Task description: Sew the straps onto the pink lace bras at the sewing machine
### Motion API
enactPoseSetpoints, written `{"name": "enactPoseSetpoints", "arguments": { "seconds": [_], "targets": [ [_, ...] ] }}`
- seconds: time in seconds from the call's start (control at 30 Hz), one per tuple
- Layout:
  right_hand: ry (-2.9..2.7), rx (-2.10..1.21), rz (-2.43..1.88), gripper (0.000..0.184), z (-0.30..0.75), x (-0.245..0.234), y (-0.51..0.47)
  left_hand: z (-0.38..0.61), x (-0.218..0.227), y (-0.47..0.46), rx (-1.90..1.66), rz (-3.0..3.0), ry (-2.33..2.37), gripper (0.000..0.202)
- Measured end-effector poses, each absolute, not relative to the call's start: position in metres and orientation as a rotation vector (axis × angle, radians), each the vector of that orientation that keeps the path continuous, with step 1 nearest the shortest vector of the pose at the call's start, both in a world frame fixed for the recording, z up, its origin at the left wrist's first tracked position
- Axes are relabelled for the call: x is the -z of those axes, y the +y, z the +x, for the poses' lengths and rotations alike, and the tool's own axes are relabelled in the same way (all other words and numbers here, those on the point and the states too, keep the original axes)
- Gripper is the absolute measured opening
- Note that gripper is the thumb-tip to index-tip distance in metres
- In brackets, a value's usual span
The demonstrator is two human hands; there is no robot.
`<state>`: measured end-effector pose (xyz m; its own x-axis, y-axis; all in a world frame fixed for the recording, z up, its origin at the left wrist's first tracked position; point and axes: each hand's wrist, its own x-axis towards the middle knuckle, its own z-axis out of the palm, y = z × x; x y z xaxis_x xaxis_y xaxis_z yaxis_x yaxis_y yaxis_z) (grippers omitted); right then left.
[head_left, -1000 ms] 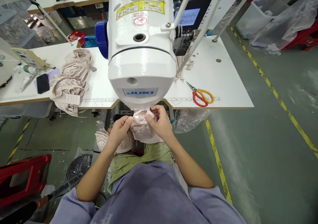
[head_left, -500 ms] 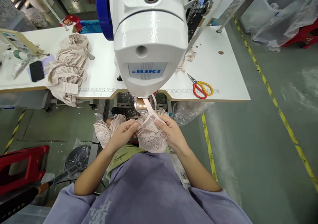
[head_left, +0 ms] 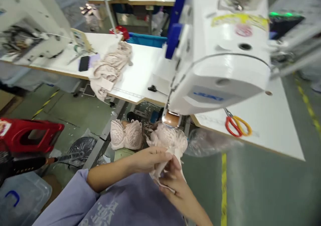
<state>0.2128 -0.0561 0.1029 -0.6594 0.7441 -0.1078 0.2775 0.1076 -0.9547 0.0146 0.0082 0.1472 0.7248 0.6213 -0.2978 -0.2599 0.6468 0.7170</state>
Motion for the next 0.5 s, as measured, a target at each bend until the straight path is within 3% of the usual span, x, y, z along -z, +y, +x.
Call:
{"name": "enactPoseSetpoints", "arguments": {
  "seconds": [0.2, 0.37, 0.5],
  "targets": [
    [-2.045, -1.363, -1.254, 0.038, 0.215, -0.058, -0.059, -0.068, -0.192, 0.051, -1.248, 0.442, 0.709, 0.025],
    [-2.165, -1.445, -1.303, 0.04, 0.223, -0.059, -0.035, -0.169, -0.196, 0.089, -1.656, 0.273, 0.814, 0.038],
    [-1.966, -1.733, -1.285, 0.043, 0.238, -0.066, -0.027, -0.22, -0.189, 0.088, -1.815, 0.188, 0.937, 0.042]
  ]
}}
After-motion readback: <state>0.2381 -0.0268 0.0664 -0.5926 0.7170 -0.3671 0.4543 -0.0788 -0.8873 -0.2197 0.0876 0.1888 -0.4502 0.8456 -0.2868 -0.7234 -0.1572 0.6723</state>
